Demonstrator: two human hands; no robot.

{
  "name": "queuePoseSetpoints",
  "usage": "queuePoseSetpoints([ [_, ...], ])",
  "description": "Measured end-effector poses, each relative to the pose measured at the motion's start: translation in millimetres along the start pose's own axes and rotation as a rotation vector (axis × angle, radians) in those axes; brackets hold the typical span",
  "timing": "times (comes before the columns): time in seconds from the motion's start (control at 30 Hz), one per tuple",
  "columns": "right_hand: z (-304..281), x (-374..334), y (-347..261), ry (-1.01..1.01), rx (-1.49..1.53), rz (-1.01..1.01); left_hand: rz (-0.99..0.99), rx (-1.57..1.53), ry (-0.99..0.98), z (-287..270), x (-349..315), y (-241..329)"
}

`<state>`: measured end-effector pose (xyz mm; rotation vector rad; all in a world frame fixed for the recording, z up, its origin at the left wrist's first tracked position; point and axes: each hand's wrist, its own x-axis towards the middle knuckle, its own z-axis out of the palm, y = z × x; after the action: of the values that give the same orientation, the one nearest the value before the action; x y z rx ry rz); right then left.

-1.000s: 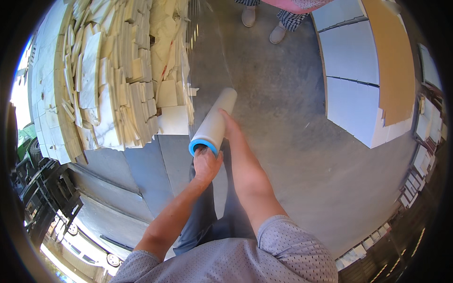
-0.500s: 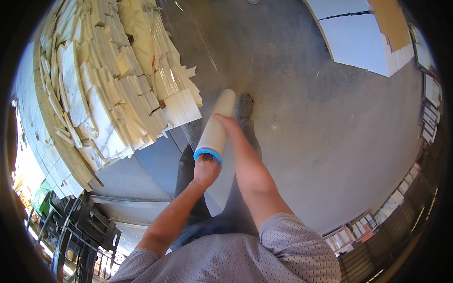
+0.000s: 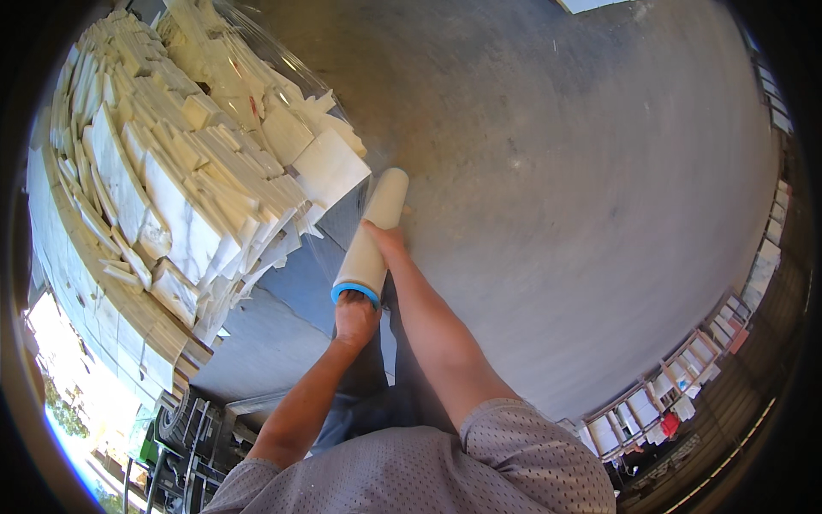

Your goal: The person retrieves a roll of stretch wrap, walks to a pallet stacked with white rectangular tiles, and wraps the pallet by circling the roll around the load multiple times. The person tears off the wrap and finishes securing the pallet.

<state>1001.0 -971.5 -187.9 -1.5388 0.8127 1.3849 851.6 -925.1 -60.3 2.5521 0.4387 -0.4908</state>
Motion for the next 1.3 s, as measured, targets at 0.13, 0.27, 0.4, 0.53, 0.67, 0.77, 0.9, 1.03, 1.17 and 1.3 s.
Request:
queuePoseSetpoints([
  [0.13,4,10,49,-0.199,0.353,0.108,-0.089,-0.02,-0.008,4,-19,5],
  [0.27,14,-4,107,-0.218,0.752,0.052,-0.73,-0.428,0.149,15,-24,25],
  [0.4,14,-37,146,-0.172,0.718,-0.002,-0.761,-0.53,0.014,31,-42,13],
  [0.53,8,-45,145,-0.006,0.399,0.065,-0.181,-0.078,0.039,40,-99,-24],
  [0.67,17,-26,154,-0.163,0.329,0.131,0.134,0.079,-0.139,48,-128,-51],
  [0.77,45,-21,195,-0.249,0.53,0.061,0.103,0.099,-0.151,51,-147,-64],
  [0.9,102,-38,263,-0.201,1.013,-0.058,-0.495,-0.357,-0.013,56,-162,-76],
  [1.03,126,-61,294,-0.126,0.973,-0.21,-0.354,-0.267,0.103,50,-183,-101],
  [1.17,117,-62,292,0.029,0.611,0.162,0.093,0.051,-0.123,34,-226,-135],
  [1.3,128,-48,307,-0.255,0.553,0.045,0.296,0.188,-0.216,31,-259,-152],
])
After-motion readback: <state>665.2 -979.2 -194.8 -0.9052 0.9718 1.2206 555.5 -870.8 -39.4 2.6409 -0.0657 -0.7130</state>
